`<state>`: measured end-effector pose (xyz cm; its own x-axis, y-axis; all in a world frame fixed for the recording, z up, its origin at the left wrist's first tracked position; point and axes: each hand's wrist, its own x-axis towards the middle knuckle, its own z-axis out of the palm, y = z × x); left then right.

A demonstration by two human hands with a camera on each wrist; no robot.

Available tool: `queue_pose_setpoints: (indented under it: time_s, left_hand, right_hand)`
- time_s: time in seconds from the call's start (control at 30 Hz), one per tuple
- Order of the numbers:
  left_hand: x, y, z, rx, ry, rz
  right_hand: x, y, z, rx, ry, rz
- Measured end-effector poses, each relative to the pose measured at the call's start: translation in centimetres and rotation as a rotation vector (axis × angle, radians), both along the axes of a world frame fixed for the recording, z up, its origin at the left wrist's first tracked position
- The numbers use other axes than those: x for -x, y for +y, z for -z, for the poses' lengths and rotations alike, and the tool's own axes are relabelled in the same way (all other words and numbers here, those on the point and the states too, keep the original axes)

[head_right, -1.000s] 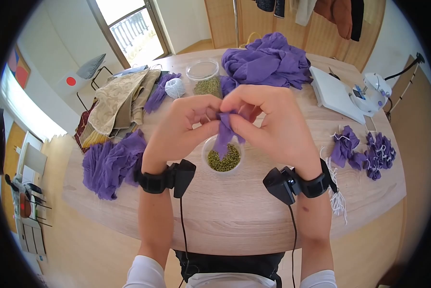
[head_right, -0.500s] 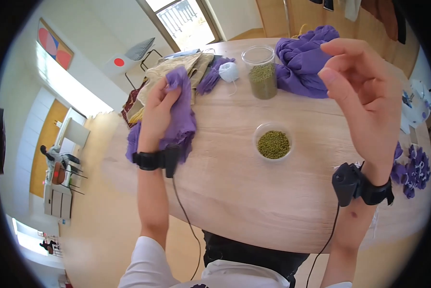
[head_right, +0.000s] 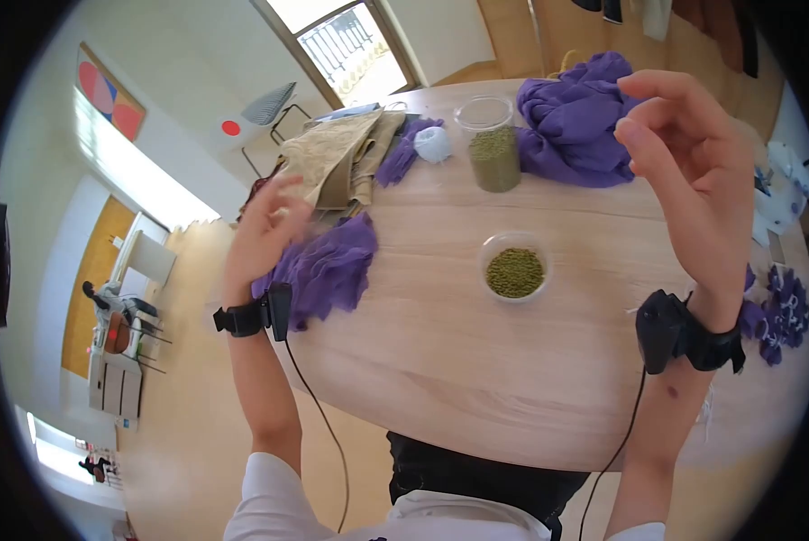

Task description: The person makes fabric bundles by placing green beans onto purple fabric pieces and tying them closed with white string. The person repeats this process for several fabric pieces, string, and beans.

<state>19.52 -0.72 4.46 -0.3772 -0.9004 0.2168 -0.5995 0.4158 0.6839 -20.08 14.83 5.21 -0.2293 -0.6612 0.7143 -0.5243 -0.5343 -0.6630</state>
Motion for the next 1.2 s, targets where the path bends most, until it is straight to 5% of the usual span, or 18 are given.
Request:
queue_pose_setpoints:
  time_s: [0.17, 0.37, 0.63, 0.93, 1.2]
  left_hand:
    - [8.5, 3.0, -1.2, 0.154, 0.638, 0.285]
    - [14.9, 5.2, -2.4, 0.231, 0.969, 0.517]
    - [16.6, 5.5, -1.1, 0.237, 0.793, 0.463]
    - [16.3, 5.1, -1.1, 0.221, 0.675, 0.414]
    - [16.5, 4.5, -0.9, 0.163, 0.721, 0.429]
  right_hand:
    - [1.0, 2.0, -1.0, 0.065, -0.057, 0.033]
    - [4.9, 5.7, -0.6, 0.014, -0.073, 0.225]
    - [14.7, 9.0, 4.7, -0.620, 0.328, 0.550]
    - [19.4, 7.3, 12.8, -0.894, 0.860, 0.690]
    - [19.6, 6.3, 13.9, -0.963, 0.892, 0.733]
